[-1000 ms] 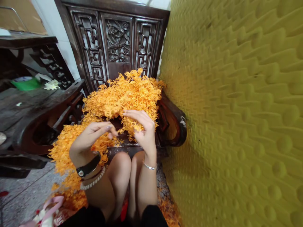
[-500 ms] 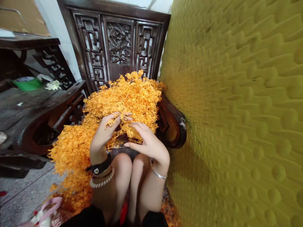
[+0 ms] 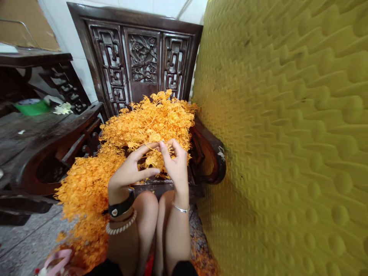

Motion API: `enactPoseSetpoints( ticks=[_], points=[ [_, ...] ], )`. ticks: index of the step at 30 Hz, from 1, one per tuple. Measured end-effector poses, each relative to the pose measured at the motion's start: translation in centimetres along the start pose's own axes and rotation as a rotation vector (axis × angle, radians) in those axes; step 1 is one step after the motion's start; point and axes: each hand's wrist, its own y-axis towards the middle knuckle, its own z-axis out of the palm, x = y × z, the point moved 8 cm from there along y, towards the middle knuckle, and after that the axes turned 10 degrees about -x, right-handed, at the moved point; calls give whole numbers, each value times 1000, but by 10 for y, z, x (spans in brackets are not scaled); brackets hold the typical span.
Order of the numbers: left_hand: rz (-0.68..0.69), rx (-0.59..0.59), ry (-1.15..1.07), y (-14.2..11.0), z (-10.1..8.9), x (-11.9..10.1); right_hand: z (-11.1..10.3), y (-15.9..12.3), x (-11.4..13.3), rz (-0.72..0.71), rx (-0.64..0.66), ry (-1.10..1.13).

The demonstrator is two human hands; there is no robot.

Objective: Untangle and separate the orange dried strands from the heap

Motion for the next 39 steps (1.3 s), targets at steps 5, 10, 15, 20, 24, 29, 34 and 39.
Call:
enactPoseSetpoints(
  ticks=[5, 10, 15, 20, 24, 29, 34, 39],
  points=[
    [-171, -333, -431, 4, -23, 25, 6, 0, 3, -50, 113, 10],
    [-323, -531, -480, 7, -27, 48, 26, -6, -13, 188, 194, 328],
    [-255, -468, -448, 10, -24, 38, 44, -12, -18, 356, 229, 456],
    [-169, -508, -289, 12, -28, 34, 50, -12, -17, 352, 197, 425],
    [-194, -512, -114, 11, -30, 38, 53, -14, -13, 284, 248, 330],
    [-188, -515, 91, 10, -31, 34, 47, -11, -10, 219, 205, 318],
    [-282, -511, -329, 8, -18, 35, 53, -17, -12, 357, 333, 585],
    [-433, -550, -793, 6, 4, 33, 53, -24, -7, 407, 432, 734]
  ],
)
